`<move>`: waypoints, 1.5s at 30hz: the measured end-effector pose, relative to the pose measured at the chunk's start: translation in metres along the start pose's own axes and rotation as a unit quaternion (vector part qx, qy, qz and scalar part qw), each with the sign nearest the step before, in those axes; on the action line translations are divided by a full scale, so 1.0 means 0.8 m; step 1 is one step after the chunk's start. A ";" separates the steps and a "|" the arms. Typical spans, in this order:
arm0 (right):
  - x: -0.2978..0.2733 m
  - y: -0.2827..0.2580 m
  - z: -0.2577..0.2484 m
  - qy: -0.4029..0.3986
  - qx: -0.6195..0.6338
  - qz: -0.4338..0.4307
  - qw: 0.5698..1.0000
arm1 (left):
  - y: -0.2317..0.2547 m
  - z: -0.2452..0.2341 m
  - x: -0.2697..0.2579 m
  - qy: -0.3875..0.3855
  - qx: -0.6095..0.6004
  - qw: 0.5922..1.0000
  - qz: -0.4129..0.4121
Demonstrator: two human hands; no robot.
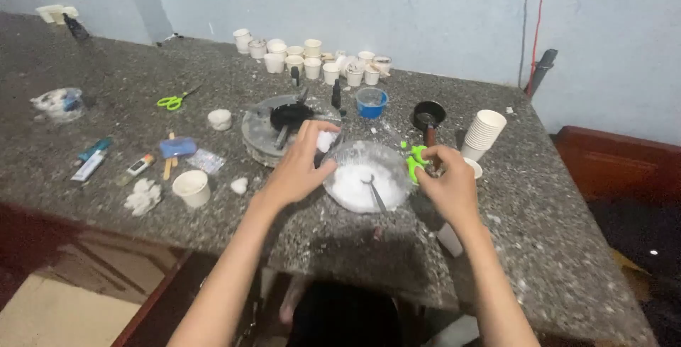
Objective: Using scissors to cut small pieces of white wax from a larger block into a bowl containing white powder.
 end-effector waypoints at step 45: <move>-0.043 -0.065 -0.112 -0.139 -0.162 0.063 0.975 | 0.066 -0.098 -0.153 0.065 0.004 0.994 -0.086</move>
Point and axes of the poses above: each hand's wrist, its own x-axis towards the middle knuckle, its own z-axis out of the palm, y = z × x, the point moved 8 cm from there along x, towards the middle knuckle, and after that the axes turned 7 degrees about -x, right-handed, at the moved point
